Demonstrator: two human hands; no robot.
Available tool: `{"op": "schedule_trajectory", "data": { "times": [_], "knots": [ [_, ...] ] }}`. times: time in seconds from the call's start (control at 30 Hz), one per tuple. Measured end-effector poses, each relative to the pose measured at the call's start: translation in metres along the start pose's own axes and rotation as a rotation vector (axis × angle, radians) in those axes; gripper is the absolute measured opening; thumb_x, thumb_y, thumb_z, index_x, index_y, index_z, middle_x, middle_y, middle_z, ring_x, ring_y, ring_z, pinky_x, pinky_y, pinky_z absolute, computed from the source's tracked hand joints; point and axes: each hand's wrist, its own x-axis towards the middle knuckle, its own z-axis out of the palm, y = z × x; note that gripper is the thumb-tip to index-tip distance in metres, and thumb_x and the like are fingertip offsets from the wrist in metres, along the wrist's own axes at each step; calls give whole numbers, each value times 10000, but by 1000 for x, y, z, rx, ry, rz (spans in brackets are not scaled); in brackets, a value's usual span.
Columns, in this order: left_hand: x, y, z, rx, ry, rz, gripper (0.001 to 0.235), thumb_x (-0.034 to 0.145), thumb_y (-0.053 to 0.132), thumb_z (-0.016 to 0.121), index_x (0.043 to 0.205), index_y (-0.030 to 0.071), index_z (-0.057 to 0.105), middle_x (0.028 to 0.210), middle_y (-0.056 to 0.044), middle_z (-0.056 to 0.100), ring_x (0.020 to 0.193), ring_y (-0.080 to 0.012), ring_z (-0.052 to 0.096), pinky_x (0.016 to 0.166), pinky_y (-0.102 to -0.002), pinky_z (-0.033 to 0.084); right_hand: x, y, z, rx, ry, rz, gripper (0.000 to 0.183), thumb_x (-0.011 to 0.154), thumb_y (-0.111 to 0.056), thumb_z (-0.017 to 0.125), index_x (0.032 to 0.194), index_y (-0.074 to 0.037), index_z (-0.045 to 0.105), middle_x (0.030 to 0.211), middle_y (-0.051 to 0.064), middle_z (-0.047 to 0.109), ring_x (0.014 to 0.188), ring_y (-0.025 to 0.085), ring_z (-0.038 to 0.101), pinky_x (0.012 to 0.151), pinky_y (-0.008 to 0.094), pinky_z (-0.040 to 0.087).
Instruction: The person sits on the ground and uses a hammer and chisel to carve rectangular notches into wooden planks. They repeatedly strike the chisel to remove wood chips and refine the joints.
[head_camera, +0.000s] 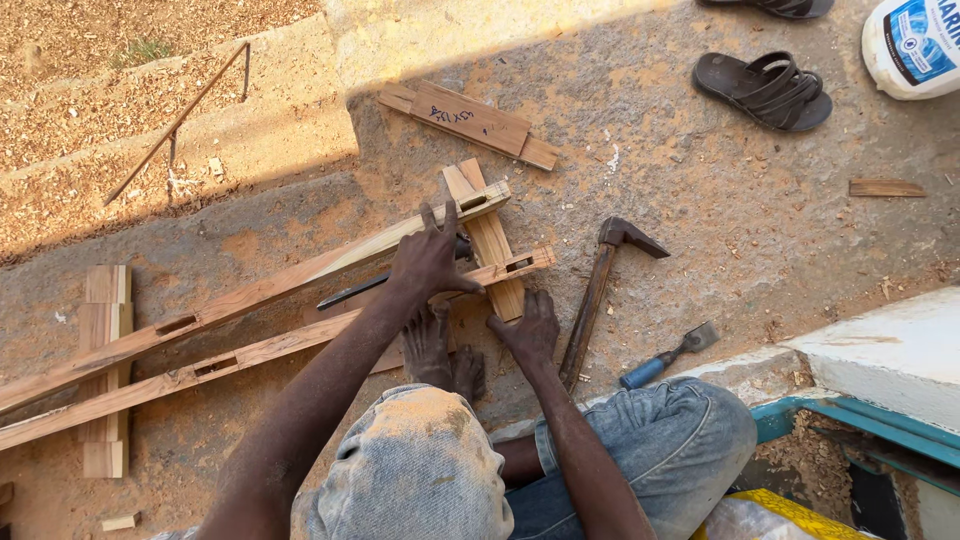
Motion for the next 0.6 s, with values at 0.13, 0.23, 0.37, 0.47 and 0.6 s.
{"op": "schedule_trajectory", "data": {
  "times": [0.13, 0.23, 0.37, 0.47, 0.6],
  "knots": [
    [-2, 5, 9, 126, -54, 37, 1655, 409, 730, 953, 1598, -73, 127, 1492, -412, 347, 847, -352, 731, 646, -347, 655, 5, 6, -1, 33, -24, 59, 880, 625, -478, 885, 1252, 92, 646, 1177, 215, 601, 1107, 334, 606, 888, 465, 553],
    [-3, 7, 13, 137, -18, 57, 1488, 472, 702, 965, 1508, -135, 302, 1422, -362, 450, 835, -329, 717, 621, -345, 647, 11, 16, 2, 23, 40, 13, 859, 609, -470, 903, 1203, 104, 666, 1150, 195, 602, 1107, 323, 593, 889, 457, 555],
    [6, -6, 6, 133, -26, 33, 1182, 526, 631, 960, 1332, -94, 488, 1208, -235, 596, 744, -255, 695, 560, -338, 620, 32, 32, -4, 42, 143, -42, 865, 575, -426, 898, 1252, 63, 674, 1035, 134, 577, 1005, 288, 551, 831, 466, 544],
    [12, -19, 3, 77, 87, 68, 920, 595, 581, 946, 1180, -47, 615, 967, -147, 671, 674, -207, 659, 540, -338, 587, 42, 46, -20, 42, 235, -44, 853, 539, -419, 909, 1236, 20, 691, 1017, 108, 549, 976, 266, 525, 804, 469, 520],
    [18, -29, 4, 85, 120, 85, 667, 653, 489, 928, 1054, 11, 692, 810, -81, 693, 614, -182, 623, 528, -338, 567, 45, 67, -53, -72, 357, 71, 736, 558, -410, 920, 1172, -59, 716, 993, 65, 528, 999, 247, 514, 793, 449, 501]
  ]
}}
